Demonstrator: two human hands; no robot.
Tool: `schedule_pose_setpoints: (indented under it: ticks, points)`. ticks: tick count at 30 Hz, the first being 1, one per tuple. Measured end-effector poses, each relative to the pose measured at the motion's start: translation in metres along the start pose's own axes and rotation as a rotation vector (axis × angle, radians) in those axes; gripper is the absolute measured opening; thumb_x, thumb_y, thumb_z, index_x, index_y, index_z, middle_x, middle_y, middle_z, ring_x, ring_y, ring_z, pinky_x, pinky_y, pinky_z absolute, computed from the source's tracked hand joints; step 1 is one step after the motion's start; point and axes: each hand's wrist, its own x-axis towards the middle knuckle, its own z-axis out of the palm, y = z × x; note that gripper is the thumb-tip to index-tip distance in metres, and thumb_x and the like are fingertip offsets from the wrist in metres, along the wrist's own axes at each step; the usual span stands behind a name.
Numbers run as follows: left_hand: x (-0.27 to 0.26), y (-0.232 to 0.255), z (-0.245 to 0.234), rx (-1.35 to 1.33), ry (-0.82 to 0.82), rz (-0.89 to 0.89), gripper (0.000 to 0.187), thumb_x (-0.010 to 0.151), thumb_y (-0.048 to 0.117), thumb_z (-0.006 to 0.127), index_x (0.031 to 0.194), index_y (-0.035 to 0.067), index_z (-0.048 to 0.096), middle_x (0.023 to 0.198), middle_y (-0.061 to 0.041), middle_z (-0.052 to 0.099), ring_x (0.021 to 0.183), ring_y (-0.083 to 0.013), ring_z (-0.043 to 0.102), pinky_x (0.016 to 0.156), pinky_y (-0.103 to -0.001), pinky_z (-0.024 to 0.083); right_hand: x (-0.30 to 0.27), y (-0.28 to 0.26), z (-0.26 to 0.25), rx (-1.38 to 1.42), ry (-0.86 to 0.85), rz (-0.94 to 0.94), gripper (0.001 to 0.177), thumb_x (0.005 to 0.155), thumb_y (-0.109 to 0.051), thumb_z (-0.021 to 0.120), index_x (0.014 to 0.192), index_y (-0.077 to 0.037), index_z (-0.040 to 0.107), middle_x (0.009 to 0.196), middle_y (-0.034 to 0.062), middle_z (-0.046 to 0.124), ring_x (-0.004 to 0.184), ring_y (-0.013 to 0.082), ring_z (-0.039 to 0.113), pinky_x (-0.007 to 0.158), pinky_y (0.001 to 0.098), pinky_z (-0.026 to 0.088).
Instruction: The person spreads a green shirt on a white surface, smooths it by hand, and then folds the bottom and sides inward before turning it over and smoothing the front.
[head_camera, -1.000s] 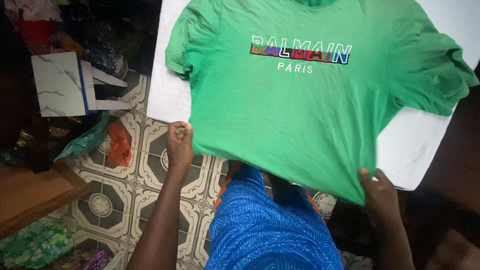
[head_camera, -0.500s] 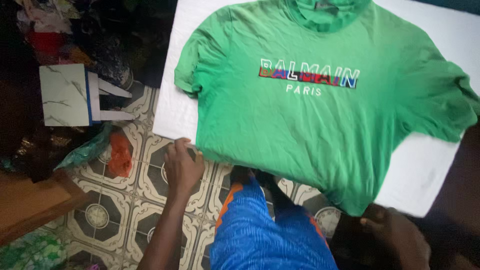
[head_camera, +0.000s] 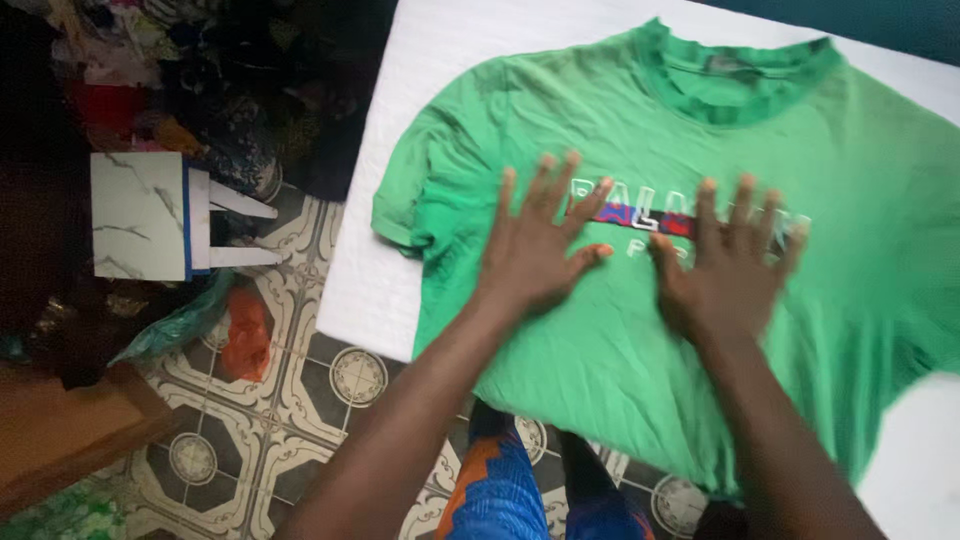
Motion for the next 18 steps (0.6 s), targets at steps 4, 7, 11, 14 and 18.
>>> schedule_pose_setpoints:
  ticks: [4,7,11,14,18]
  points:
    - [0.028,-0.059,-0.018,0.125,0.122,-0.236,0.075,0.096,0.058,0.051,0.157,0.021,0.032,0.164,-0.015,0.026,0.151,-0.0417,0.011,0.115,-0.071,0.001,-0.001,0.001,0.0,0.028,-0.029,0.057,0.081,0.099,-0.063,0.043,0.163,-0.014,0.033,0.17,0.023,0.021,0.157,0.0435,0.011,0.121,0.0631,-0.002]
    - [0.046,-0.079,-0.016,0.207,0.15,-0.397,0.063,0.104,0.052,0.048,0.156,0.02,0.038,0.162,-0.025,0.026,0.15,-0.0513,0.008,0.114,-0.073,0.0,-0.002,-0.003,-0.002,0.035,-0.058,0.092,0.081,0.099,-0.065,0.043,0.164,-0.017,0.034,0.172,0.0212,0.022,0.161,0.0417,0.012,0.126,0.0626,-0.001]
    - [0.074,-0.068,0.006,0.054,-0.048,0.013,0.047,0.119,0.045,0.042,0.162,0.025,0.044,0.172,-0.006,0.033,0.161,-0.022,0.022,0.139,-0.05,0.012,0.002,-0.004,0.0,0.012,-0.056,0.103,0.081,0.098,-0.065,0.043,0.163,-0.017,0.035,0.172,0.0201,0.023,0.16,0.0408,0.013,0.127,0.0623,0.0]
    - [0.096,-0.062,0.0,-0.077,0.003,0.248,0.064,0.097,0.049,0.055,0.152,0.02,0.045,0.162,-0.017,0.028,0.15,-0.0342,0.018,0.121,-0.057,0.014,0.002,-0.002,0.002,0.0,-0.041,0.097,0.081,0.097,-0.064,0.043,0.162,-0.016,0.037,0.171,0.0206,0.025,0.16,0.0411,0.014,0.126,0.0626,0.001]
    - [0.126,-0.078,-0.028,-0.051,0.02,0.095,0.065,0.098,0.049,0.055,0.154,0.021,0.042,0.162,-0.022,0.024,0.15,-0.0403,0.013,0.12,-0.055,0.015,0.001,-0.003,0.003,-0.001,-0.025,0.103,0.08,0.097,-0.063,0.045,0.161,-0.016,0.039,0.172,0.019,0.027,0.16,0.0408,0.018,0.128,0.0633,0.005]
